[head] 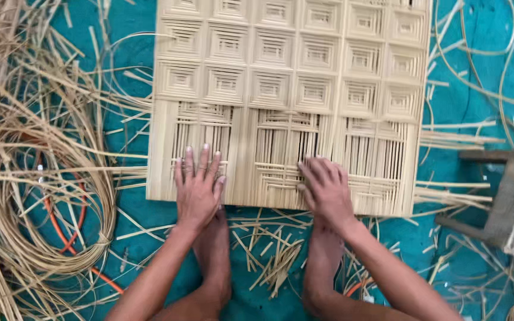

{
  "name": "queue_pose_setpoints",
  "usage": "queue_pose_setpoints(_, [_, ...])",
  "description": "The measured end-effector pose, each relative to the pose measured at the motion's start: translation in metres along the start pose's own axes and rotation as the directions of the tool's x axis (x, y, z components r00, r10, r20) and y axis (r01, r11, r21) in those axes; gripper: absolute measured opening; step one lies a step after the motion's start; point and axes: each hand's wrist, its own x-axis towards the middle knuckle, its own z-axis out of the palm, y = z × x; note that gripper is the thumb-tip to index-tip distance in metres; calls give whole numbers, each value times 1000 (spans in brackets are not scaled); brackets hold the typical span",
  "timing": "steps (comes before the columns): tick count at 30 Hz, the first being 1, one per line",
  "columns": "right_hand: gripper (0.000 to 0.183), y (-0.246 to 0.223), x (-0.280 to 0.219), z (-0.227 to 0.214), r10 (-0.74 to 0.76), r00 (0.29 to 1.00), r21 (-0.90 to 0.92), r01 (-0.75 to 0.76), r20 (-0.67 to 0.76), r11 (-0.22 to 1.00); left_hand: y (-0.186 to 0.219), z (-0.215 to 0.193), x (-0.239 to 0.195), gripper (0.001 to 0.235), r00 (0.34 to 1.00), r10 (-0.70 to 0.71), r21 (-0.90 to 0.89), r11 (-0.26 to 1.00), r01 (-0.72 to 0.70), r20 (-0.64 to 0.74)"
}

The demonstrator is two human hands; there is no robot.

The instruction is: The person weaves thin bamboo strips into a large mat on the floor, interlacing them to form a repeating square pattern. They repeatedly pull strips through the weave and adjust the alignment to maintain the pattern.

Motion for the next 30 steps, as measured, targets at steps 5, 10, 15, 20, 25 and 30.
queue_pose_setpoints(5, [51, -5, -11, 1, -70, 997, -2, 70, -42, 998, -3, -16, -17, 55, 999, -49, -65, 997, 49, 8])
queue_pose_setpoints(10, [52, 11, -9, -26, -102, 995, 40, 102, -8, 994, -61, -52, -57, 49, 942, -265, -514, 849, 126, -208])
queue_pose_setpoints(15, [58, 40, 25, -123, -345, 890, 153, 312, 299, 938, -120, -63, -131, 71, 523, -852, -234, 512, 826, -18])
queue_pose_setpoints(20, [60, 14, -56, 34, 296, 804, -184, -233, 516, 955, -197, -75, -161, 27, 428, -882, -189, 395, 899, 195])
queue_pose_setpoints(25, [45, -34, -60, 82, 641, 739, -533, -464, 208, 707, -200, -183, -101, 7, 120, -990, -721, 32, 692, 72])
queue_pose_setpoints(30, [44, -100, 155, -17, -492, 790, 497, 280, 366, 821, -196, -229, -84, 28, 249, -889, -921, -348, 175, 384])
